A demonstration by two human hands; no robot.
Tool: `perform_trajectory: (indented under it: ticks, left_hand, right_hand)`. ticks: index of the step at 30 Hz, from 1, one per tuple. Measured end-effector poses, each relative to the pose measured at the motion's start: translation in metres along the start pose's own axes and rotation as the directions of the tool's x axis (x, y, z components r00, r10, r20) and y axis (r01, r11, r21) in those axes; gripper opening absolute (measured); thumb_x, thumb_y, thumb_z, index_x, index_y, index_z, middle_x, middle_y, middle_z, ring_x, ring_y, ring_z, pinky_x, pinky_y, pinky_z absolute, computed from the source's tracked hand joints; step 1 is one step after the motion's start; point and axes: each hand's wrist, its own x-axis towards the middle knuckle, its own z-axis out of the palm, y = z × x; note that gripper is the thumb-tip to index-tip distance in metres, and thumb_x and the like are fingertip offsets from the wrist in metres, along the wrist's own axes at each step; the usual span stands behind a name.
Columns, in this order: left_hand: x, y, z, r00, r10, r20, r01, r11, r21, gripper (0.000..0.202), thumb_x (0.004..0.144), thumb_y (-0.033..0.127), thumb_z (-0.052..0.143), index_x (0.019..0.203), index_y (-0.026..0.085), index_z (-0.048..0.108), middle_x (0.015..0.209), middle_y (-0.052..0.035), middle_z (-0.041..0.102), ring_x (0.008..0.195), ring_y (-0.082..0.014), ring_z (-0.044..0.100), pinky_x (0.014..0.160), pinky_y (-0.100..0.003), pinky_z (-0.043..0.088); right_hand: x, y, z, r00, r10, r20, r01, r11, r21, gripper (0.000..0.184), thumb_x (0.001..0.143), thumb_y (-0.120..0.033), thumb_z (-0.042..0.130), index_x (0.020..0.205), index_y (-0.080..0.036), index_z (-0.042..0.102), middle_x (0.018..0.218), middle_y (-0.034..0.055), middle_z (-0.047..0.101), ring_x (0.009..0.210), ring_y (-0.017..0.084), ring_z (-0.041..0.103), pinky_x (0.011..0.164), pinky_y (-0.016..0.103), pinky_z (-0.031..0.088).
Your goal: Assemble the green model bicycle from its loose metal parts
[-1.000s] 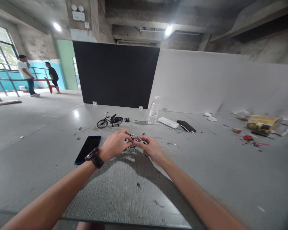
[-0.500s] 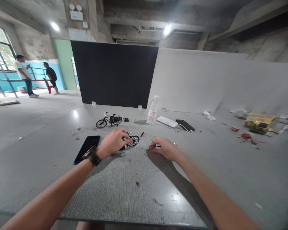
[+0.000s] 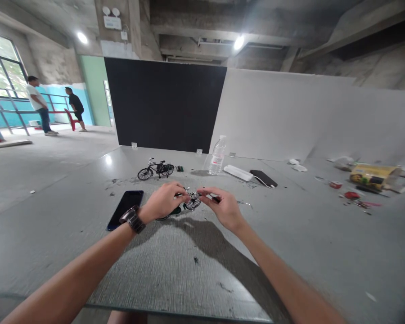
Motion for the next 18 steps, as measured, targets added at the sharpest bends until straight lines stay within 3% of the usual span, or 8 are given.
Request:
perform_trajectory:
  ticks: [11, 18]
  left_hand:
    - [-0.0004, 0.0010, -0.0007, 1.000, 0.025, 0.018, -0.025, 1.000, -0.002, 0.025, 0.093, 0.035, 0.056, 0.080, 0.025, 0.074, 0.101, -0.0029, 0.068, 0.089, -0.0181, 0.062, 0.087, -0.032, 0.047]
    - [-0.0017, 0.0018, -0.0048, 0.995, 0.045, 0.090, -0.045, 0.999, 0.000, 0.026, 0.094, 0.034, 0.054, 0.080, 0.024, 0.074, 0.102, -0.0031, 0.066, 0.085, -0.0166, 0.062, 0.081, -0.029, 0.047]
  right_hand:
    - [-0.0020, 0.0011, 0.0012, 0.996, -0.088, 0.008, 0.087, 0.995, 0.037, 0.028, 0.088, -0.045, 0.065, 0.103, -0.025, 0.077, 0.094, 0.0061, 0.072, 0.078, 0.020, 0.064, 0.066, 0.030, 0.048]
    - [0.0008, -0.0015, -0.0040, 0.971, -0.161, 0.177, 0.156, 0.987, 0.043, 0.027, 0.091, -0.037, 0.063, 0.114, -0.027, 0.074, 0.094, 0.0049, 0.073, 0.080, 0.019, 0.065, 0.073, 0.030, 0.050]
